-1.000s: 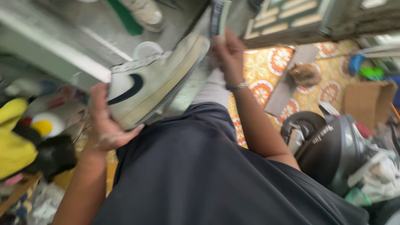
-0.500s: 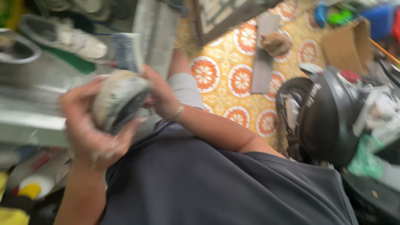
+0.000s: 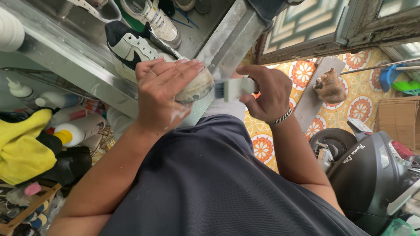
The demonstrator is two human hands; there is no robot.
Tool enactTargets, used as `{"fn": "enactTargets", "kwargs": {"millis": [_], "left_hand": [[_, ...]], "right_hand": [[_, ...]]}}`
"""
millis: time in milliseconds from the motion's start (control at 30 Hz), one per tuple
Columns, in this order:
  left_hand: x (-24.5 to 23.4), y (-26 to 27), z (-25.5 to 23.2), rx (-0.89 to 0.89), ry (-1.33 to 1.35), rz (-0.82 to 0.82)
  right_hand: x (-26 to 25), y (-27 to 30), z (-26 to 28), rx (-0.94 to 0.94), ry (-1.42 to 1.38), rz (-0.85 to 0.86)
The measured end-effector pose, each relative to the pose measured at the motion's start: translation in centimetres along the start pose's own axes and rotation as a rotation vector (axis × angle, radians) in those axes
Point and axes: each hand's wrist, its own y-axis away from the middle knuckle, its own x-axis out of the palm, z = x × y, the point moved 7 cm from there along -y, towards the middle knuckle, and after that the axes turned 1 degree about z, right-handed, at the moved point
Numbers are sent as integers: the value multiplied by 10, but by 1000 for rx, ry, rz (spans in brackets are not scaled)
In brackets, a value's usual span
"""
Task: The person scrubs a white and black sneaker with a brush and soapy water, focusing on the upper, sides, and sole. They then rinse the shoe under a running tap to remove the soap and dirt.
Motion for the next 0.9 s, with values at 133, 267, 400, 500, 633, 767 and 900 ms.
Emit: {"fn": "enactTargets", "kwargs": {"millis": [133,267,400,500,633,767,900], "left_hand": [[19,8,6,-33,-2,16],[40,11,7,-36,-4,4],[43,20,14,-51,-9,59],[49,22,13,-81,-10,31],[51,21,17,-110,33,38],[49,18,18,-128,17,24],[52,16,15,-109,38,23]], "right_hand": [[9,-24,6,-20,235,0],[30,-19,32,-226,252,-77],[36,-29,-9,-79,268,27],[39,-24,-15,-40,318,71],[47,-8,-3,-121,261,38],[38,-15,-40,56,380,120],[52,-6,-4,-132,296,28]]}}
